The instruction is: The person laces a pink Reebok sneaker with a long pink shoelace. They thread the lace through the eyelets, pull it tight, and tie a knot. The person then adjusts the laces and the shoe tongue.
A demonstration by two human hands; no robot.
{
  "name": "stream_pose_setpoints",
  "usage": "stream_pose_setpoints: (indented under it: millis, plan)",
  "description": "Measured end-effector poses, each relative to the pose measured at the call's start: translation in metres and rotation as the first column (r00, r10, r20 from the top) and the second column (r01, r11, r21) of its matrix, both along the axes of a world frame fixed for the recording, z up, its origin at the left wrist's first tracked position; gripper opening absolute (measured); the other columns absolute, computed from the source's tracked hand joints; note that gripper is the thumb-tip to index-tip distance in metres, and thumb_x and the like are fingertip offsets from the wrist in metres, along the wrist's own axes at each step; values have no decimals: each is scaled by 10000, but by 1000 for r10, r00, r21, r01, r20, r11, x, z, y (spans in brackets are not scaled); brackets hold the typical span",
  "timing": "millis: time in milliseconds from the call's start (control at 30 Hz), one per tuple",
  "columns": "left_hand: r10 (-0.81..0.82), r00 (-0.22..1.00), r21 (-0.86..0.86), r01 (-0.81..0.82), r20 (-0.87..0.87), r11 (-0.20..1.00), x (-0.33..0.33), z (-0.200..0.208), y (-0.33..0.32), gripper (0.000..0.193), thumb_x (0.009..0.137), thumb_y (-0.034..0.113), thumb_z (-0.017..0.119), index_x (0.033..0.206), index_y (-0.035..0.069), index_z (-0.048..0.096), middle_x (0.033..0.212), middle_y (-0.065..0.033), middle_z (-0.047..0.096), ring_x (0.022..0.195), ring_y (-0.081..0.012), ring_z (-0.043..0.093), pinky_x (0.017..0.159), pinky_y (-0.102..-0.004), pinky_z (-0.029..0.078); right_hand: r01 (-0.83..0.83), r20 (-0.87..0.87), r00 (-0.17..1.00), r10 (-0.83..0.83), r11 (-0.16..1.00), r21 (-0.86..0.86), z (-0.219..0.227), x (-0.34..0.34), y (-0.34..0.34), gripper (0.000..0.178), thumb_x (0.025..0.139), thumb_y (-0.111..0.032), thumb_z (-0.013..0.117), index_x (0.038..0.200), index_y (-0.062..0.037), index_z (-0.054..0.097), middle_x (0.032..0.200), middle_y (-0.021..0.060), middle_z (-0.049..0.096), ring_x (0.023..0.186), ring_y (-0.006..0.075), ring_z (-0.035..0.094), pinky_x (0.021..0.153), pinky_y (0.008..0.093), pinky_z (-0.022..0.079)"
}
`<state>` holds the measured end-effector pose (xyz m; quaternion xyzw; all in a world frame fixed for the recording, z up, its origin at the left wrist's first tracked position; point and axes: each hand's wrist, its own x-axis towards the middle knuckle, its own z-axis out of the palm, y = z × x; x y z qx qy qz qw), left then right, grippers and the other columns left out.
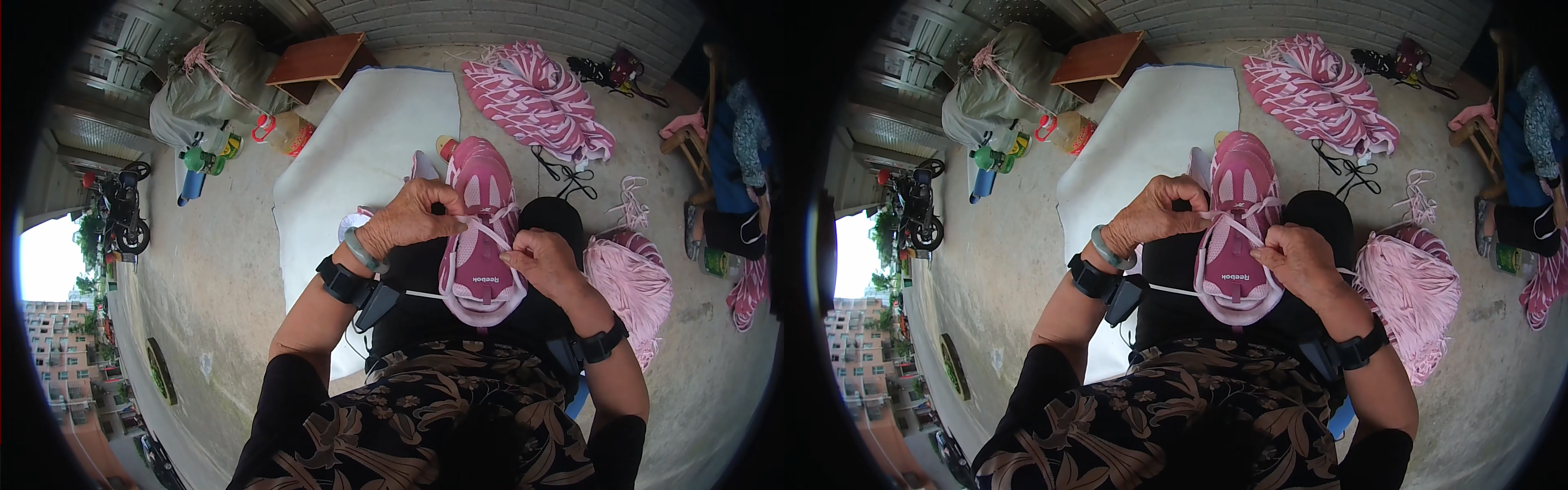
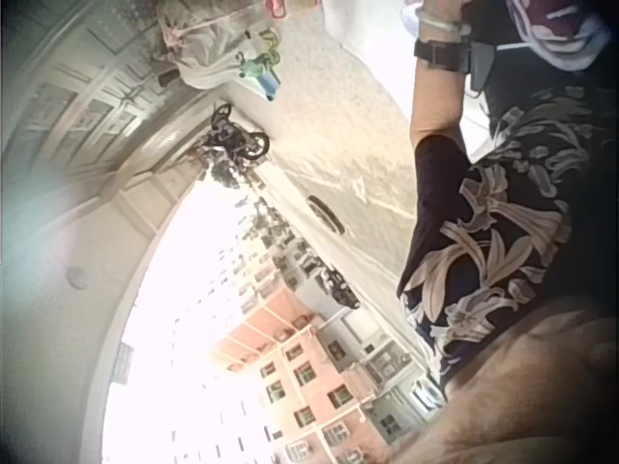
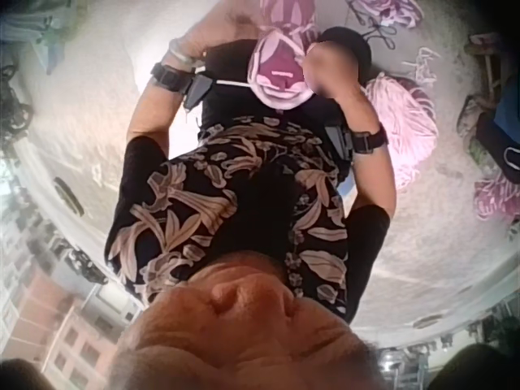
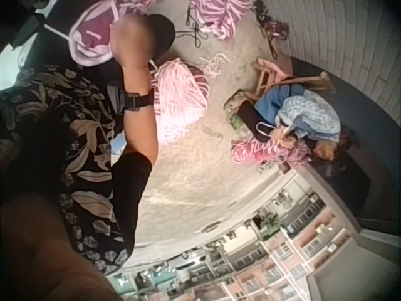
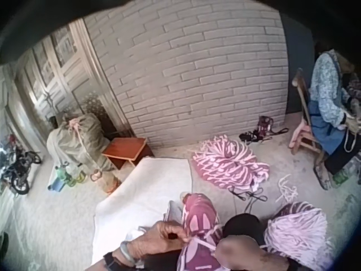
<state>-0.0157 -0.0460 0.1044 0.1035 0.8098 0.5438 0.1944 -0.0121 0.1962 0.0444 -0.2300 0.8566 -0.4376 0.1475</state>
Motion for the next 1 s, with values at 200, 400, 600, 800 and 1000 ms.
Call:
stream_pose_setpoints:
  millis: [200, 400, 600, 800, 1000]
  plan:
    - [193, 884, -333, -351, -425, 875, -3, -37, 9, 89, 764, -19, 631, 732, 13, 555, 583, -8, 538, 559, -95, 511, 532, -232, 432, 12, 150, 988, -22, 997, 70, 9, -1, 1, 294, 680, -254, 732, 676, -31, 539, 604, 119, 561, 576, 270, 565, 545, 360, 429]
    - [514, 688, -28, -611, -513, 791, -4, -82, 12, 73, 844, -19, 508, 804, 35, 479, 675, -6, 544, 594, -71, 519, 492, -216, 424, -3, 203, 979, 18, 997, -74, 14, 10, 2, 243, 709, -188, 697, 644, -22, 532, 555, 129, 547, 525, 293, 557, 503, 364, 419]
    - [632, 747, 142, -616, -205, 775, 12, -89, 29, 93, 780, 29, 570, 847, 30, 505, 641, -56, 537, 582, -118, 524, 547, -259, 434, -399, 139, 889, 437, 886, -235, 65, 42, 9, 177, 735, -124, 639, 643, -52, 506, 553, 111, 517, 536, 287, 565, 480, 348, 419]
    - [510, 847, 124, -496, -148, 860, 27, -80, 25, 93, 745, -42, 491, 821, 0, 525, 657, -30, 522, 621, -77, 495, 573, -227, 423, -619, 201, 712, 672, 737, -271, 105, 62, 48, 175, 724, -118, 670, 649, -40, 532, 579, 80, 559, 533, 257, 586, 488, 339, 445]
    - [474, 791, -51, -532, -387, 845, 20, -57, 33, 84, 771, 29, 548, 838, 31, 497, 707, -102, 549, 641, -241, 561, 585, -318, 448, -141, 115, 980, 161, 977, -161, 54, 17, 36, 218, 776, -181, 677, 684, -7, 584, 538, 80, 532, 463, 226, 525, 453, 301, 393]
